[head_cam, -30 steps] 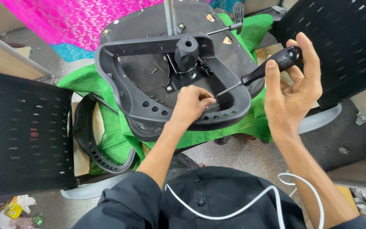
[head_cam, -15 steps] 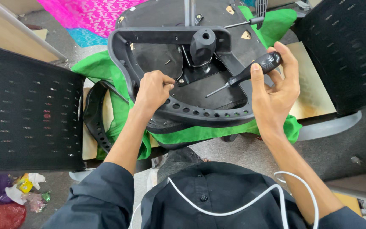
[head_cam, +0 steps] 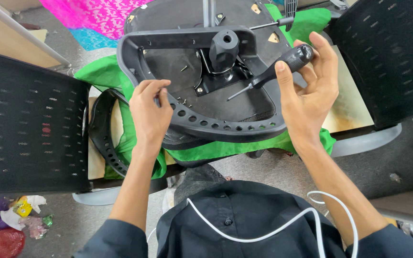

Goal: The person uses a screwdriver to tighten screws into the underside of an overturned chair base, securing a plastic frame to the central column. The person works methodically on multiple screw holes around the base.

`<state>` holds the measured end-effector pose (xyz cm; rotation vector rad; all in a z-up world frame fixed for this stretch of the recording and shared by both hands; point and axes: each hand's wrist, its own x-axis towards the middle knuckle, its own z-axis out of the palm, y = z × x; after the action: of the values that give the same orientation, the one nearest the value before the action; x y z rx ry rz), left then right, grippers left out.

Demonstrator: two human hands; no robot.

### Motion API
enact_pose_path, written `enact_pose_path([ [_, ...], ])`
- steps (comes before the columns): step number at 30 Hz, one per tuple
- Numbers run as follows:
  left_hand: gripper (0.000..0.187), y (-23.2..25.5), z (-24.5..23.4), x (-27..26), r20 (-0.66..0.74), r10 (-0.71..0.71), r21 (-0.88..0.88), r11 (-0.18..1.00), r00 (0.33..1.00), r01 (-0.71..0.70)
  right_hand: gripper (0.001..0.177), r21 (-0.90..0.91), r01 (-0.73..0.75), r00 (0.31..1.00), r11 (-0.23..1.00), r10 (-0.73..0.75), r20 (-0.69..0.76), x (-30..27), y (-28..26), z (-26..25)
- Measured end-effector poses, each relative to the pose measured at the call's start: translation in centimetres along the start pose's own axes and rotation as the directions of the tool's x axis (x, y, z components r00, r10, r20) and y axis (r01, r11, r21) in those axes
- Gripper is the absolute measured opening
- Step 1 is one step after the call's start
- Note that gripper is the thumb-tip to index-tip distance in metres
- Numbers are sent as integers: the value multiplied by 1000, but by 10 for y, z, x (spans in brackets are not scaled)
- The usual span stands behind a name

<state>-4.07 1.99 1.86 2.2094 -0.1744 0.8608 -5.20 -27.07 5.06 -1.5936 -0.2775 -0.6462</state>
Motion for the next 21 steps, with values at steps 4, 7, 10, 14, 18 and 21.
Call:
enact_pose_path([
  [4, 22, 14, -12, -18, -140, -308, 86, 943, 941, 322, 48, 7, -47, 999, 999, 47, -24, 2, -1, -1],
  [7, 45, 6, -9, -26, -224, -422, 52, 895, 878, 443, 46, 10, -53, 998, 999, 53, -19, 7, -3, 1],
  [10, 74, -16, -7, -24, -105, -654, -184, 753, 749, 631, 45, -3, -59, 998, 998, 59, 8, 12, -6, 3],
  [14, 88, -45, -13, 2, 293, -829, -371, 361, 477, 856, 45, 13, -33, 998, 999, 32, 54, 19, -7, 8],
  [18, 87, -53, -21, 27, 522, -763, -418, 160, 381, 894, 44, 33, -18, 998, 999, 16, 56, 23, -7, 5],
  [21, 67, -58, -22, 41, 636, -706, -361, 86, 313, 928, 44, -15, -40, 999, 999, 40, 34, 25, -7, 3],
])
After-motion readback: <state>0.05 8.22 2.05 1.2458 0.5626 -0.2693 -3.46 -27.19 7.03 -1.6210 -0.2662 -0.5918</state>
